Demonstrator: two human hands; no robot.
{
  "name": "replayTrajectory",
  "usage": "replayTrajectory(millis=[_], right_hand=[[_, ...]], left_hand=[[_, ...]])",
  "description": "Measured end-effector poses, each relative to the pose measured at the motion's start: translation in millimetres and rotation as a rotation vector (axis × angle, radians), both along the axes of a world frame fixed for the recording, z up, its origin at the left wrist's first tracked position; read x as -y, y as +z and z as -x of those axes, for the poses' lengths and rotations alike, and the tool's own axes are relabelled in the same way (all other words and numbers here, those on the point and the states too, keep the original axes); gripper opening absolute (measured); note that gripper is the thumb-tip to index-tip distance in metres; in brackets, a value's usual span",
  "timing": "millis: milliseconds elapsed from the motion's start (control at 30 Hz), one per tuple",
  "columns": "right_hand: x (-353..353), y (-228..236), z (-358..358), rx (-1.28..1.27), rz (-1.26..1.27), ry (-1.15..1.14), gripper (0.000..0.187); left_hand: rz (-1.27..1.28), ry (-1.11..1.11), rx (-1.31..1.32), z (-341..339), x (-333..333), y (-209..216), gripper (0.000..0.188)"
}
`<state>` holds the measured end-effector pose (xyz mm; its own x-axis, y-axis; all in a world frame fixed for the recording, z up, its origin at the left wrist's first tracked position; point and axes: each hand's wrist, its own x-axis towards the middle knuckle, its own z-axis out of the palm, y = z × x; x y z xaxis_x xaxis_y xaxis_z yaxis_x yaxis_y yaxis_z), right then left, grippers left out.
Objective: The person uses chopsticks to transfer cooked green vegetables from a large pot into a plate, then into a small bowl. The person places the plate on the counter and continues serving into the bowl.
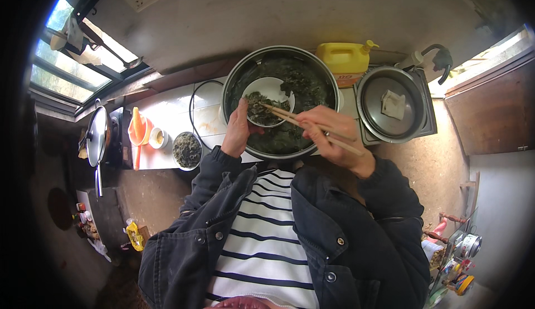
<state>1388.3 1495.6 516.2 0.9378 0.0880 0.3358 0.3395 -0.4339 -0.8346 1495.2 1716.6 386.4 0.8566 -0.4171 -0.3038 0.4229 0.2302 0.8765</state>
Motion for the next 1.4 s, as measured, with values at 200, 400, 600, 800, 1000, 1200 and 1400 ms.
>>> replayTrajectory(millis=[200, 400, 600, 800, 1000, 1200, 1400], right_hand=[[7, 2, -3, 0.032, -0.010, -0.018, 0.016], [19, 18, -4, -0.152, -0.316, -0.133, 0.025], [21, 5, -3, -0.146, -0.502, -0.214, 0.026], [33, -10, 12, -0.099, -0.570, -0.338, 0.030], [43, -46, 8, -0.067, -0.745, -0.573, 0.036], [16, -87, -8, -0.164, -0.983, -0.491, 0.036], [11, -70, -3, -0.124, -0.908, -0.300, 0.032]], left_hand=[[-0.007, 0.012, -0.033, 7, -3, 4, 0.054], [0.019, -0.001, -0.046, 9, -3, 9, 0.056], [0.013, 0.034, -0.067, 12, -6, 11, 0.056], [0.044, 0.095, -0.084, 11, -13, 8, 0.056], [0.035, 0.175, 0.004, 8, -14, 10, 0.060], [-0.014, 0.135, 0.103, 8, -17, 12, 0.061], [-0.039, 0.083, 0.019, 10, -22, 8, 0.055]])
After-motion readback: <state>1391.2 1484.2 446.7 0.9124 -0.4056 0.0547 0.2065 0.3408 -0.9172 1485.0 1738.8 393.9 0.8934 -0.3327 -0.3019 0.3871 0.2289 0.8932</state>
